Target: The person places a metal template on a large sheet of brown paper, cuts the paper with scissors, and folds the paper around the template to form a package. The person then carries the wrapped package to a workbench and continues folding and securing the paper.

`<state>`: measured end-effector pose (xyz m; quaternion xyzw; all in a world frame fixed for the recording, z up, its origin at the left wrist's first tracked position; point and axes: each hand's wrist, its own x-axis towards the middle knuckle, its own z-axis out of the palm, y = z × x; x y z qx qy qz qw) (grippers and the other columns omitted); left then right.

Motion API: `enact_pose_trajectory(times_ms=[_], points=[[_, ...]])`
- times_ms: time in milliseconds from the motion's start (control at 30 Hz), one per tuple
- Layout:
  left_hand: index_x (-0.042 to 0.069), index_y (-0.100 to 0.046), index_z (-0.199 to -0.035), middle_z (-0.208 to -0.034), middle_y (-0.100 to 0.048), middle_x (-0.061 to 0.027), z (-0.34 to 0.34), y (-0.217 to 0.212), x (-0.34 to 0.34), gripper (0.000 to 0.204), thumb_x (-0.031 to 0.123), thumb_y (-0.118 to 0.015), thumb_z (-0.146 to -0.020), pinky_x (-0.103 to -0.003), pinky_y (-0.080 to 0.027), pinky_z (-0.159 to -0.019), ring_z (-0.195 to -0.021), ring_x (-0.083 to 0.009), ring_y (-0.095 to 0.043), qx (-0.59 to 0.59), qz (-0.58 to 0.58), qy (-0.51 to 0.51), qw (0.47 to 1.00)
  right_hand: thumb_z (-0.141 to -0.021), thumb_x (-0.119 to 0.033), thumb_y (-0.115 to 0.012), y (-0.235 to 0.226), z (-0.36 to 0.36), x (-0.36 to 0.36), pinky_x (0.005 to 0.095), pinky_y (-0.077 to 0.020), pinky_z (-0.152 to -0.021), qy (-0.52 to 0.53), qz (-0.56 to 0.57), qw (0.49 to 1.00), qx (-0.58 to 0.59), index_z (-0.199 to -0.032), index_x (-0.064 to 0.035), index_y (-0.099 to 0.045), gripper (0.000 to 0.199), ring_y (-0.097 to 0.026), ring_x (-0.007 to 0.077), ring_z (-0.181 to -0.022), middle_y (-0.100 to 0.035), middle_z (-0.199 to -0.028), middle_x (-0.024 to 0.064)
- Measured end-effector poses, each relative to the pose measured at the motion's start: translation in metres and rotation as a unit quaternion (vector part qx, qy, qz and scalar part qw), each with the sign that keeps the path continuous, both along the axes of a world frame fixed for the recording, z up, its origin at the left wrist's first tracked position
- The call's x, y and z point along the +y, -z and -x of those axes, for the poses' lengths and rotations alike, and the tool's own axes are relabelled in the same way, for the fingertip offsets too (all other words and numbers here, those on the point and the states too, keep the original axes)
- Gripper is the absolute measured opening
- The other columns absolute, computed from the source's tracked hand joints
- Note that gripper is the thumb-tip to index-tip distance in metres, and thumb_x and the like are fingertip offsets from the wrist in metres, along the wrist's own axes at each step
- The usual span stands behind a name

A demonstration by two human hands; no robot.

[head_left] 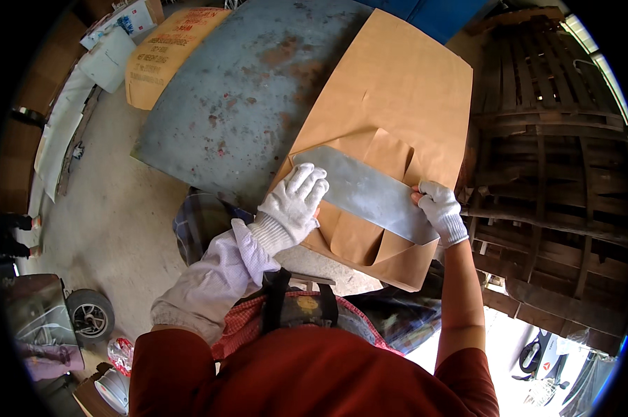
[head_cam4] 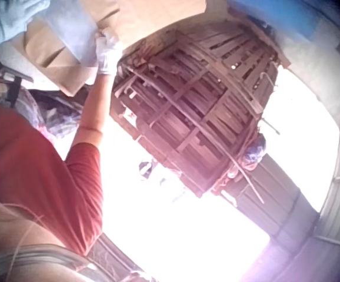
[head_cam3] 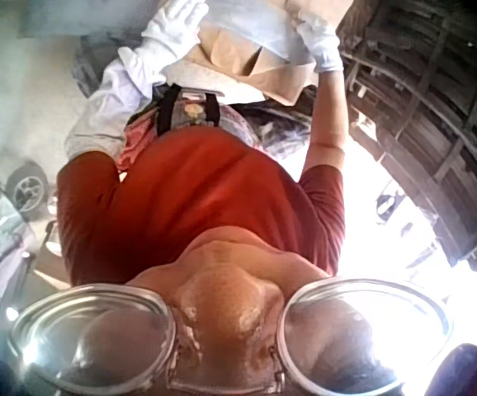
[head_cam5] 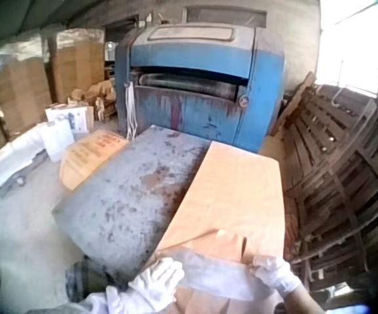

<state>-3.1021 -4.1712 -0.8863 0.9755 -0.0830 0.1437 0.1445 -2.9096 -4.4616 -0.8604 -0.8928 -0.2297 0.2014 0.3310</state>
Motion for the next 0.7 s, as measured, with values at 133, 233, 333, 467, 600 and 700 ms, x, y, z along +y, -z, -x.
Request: enact_pose_trajectory(times_ms=[133,233,333,467,600,700], points=[[0.005,-0.055,-0.122,-0.137,-0.051,-0.0116,0.004,0.002,-0.001,0.054,0.014,-0.072,-0.072,-0.045,-0.040,-0.108,-0.135,-0.0331,-0.043,0.010,-0.002,-0.012,1.000,-0.087,-0.004,-0.063,0.008,-0.005,-0.002,0.0291,-0.0489,-0.069,-0.025,-0.003,1.000,-0.016,-0.090,0.0018,-0.061,0.007,-0.062,0.0167,-0.073,-0.068,-0.084,0.0125],[0.005,-0.055,-0.123,-0.139,-0.050,-0.0113,0.005,0.004,-0.001,0.055,0.015,-0.073,-0.072,-0.044,-0.040,-0.108,-0.136,-0.0328,-0.042,0.013,-0.008,-0.021,1.000,-0.087,-0.005,-0.063,0.002,-0.004,0.005,0.0294,-0.0490,-0.069,-0.011,0.000,1.000,0.002,-0.089,0.0020,-0.060,0.008,-0.062,0.0178,-0.073,-0.068,-0.085,0.0129],[0.005,-0.055,-0.123,-0.138,-0.050,-0.0109,0.006,0.006,0.001,0.056,0.016,-0.073,-0.071,-0.044,-0.041,-0.107,-0.137,-0.0323,-0.041,0.011,-0.010,-0.027,1.000,-0.087,-0.005,-0.063,0.002,-0.003,0.007,0.0297,-0.0494,-0.069,-0.025,0.005,1.000,-0.013,-0.089,0.0019,-0.060,0.008,-0.063,0.0188,-0.073,-0.068,-0.087,0.0129],[0.005,-0.054,-0.123,-0.140,-0.049,-0.0098,0.007,0.002,0.002,0.054,0.016,-0.072,-0.073,-0.044,-0.043,-0.105,-0.138,-0.0311,-0.040,0.030,-0.004,-0.037,0.999,-0.088,-0.008,-0.064,0.006,-0.006,0.011,0.0317,-0.0501,-0.070,-0.037,0.006,0.999,-0.023,-0.091,0.0003,-0.061,0.010,-0.065,0.0230,-0.075,-0.069,-0.090,0.0135],[0.006,-0.054,-0.123,-0.140,-0.050,-0.0093,0.005,0.003,0.002,0.053,0.015,-0.072,-0.074,-0.043,-0.045,-0.104,-0.138,-0.0305,-0.041,0.024,-0.020,-0.028,0.999,-0.087,-0.013,-0.065,0.001,0.003,0.009,0.0389,-0.0510,-0.073,-0.045,0.066,0.990,-0.112,-0.097,-0.0049,-0.063,0.013,-0.067,0.0304,-0.082,-0.068,-0.092,0.0142],[0.005,-0.054,-0.123,-0.138,-0.052,-0.0099,-0.004,0.002,-0.002,0.055,0.012,-0.073,-0.071,-0.043,-0.046,-0.103,-0.136,-0.0314,-0.043,0.006,-0.009,-0.003,1.000,-0.081,-0.013,-0.066,0.001,0.027,0.003,0.0430,-0.0520,-0.073,-0.043,0.134,0.918,-0.372,-0.098,-0.0110,-0.065,0.018,-0.066,0.0308,-0.083,-0.067,-0.092,0.0118]])
